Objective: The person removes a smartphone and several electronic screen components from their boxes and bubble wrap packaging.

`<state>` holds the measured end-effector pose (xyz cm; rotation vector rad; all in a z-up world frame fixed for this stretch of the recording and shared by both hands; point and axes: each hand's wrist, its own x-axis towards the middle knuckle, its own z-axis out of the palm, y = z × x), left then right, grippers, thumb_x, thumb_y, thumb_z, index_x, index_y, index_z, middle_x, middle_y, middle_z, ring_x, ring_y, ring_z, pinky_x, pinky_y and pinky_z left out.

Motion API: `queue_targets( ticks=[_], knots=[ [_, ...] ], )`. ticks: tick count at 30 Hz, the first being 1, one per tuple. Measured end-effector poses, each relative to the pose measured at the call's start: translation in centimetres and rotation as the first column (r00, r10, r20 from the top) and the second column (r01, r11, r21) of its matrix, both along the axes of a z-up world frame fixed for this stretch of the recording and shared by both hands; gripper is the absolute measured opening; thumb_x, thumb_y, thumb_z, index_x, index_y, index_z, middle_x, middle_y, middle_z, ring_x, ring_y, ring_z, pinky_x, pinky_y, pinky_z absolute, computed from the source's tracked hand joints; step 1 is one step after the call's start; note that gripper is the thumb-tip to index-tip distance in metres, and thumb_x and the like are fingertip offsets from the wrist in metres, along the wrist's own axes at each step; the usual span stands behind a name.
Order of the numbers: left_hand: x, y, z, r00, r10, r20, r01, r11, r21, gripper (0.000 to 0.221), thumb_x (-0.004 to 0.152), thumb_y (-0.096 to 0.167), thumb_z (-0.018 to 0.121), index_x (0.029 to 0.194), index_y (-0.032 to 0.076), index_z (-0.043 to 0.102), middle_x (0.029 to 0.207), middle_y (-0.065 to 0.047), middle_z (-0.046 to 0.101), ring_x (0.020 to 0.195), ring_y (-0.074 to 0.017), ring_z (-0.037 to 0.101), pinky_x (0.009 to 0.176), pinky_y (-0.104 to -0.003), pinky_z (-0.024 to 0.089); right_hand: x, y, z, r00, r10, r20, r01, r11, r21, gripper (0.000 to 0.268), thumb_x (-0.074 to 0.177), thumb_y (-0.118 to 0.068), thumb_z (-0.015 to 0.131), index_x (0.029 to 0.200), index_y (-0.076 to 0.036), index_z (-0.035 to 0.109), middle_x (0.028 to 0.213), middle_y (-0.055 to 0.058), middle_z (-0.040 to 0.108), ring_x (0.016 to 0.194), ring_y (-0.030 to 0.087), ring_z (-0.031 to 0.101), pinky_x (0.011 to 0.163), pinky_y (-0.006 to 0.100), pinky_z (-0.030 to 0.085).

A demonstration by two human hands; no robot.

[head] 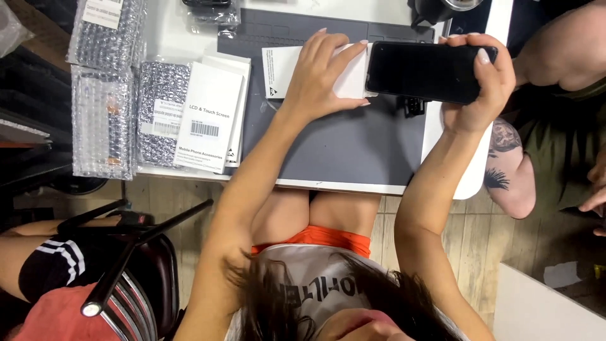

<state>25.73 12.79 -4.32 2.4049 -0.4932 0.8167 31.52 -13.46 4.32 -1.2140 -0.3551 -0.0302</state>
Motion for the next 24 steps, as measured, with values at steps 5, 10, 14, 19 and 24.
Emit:
queue_targets(
  ticks=[5,10,14,19,24],
  knots=[
    [-0.6,-0.2,0.7,0.996,0.043,0.073,-0.037,0.996,-0.082,0.1,0.085,0.069,0.099,0.151,0.012,0.05,0.13,-0.015,0.061,0.121,-0.0319,0.063,0.121,-0.058,0.045,-1.2,1.9,4.0,0.999,0.006,0.046,0.0,0.992,-0.123,0.025,0.098,-0.019,0.062,0.115,0.0,0.066,0.108,0.022,0.072,0.107,0.037,0.074,0.103,0.046,0.064],
    [-1.3,-0.8,1.4,0.987,0.077,0.144,-0.047,0.979,-0.2,0.097,0.085,0.074,0.089,0.149,0.01,0.052,0.134,-0.013,0.06,0.123,-0.032,0.064,0.122,-0.056,0.046,-3.8,3.4,9.2,0.982,0.038,0.187,0.02,0.954,-0.298,0.026,0.105,-0.016,0.059,0.121,0.004,0.064,0.113,0.024,0.072,0.11,0.032,0.073,0.103,0.041,0.064],
    [-1.9,-1.2,1.5,0.972,0.1,0.211,-0.025,0.944,-0.33,0.099,0.08,0.067,0.098,0.148,0.011,0.051,0.14,-0.012,0.057,0.129,-0.032,0.062,0.115,-0.049,0.052,-5.6,4.8,11.7,0.942,0.128,0.309,0.016,0.906,-0.423,0.027,0.114,-0.016,0.054,0.126,0.006,0.061,0.117,0.026,0.071,0.114,0.033,0.07,0.106,0.042,0.059],
    [-2.4,-1.9,1.4,0.956,0.136,0.258,-0.043,0.942,-0.334,0.102,0.075,0.065,0.106,0.144,0.012,0.052,0.138,-0.012,0.058,0.125,-0.0324,0.063,0.11,-0.048,0.054,-6.4,6.5,12.9,0.897,0.262,0.357,-0.007,0.814,-0.581,0.029,0.118,-0.013,0.051,0.129,0.01,0.063,0.118,0.026,0.072,0.111,0.032,0.068,0.101,0.038,0.054],
    [-2.9,-2.0,2.3,0.923,0.252,0.291,-0.114,0.901,-0.418,0.096,0.074,0.064,0.103,0.14,0.015,0.054,0.133,-0.01,0.057,0.119,-0.031,0.063,0.107,-0.046,0.054,-7.2,7.4,13.7,0.885,0.254,0.391,0.006,0.832,-0.555,0.032,0.119,-0.016,0.049,0.132,0.011,0.061,0.12,0.029,0.072,0.116,0.035,0.07,0.104,0.04,0.056]
  ],
)
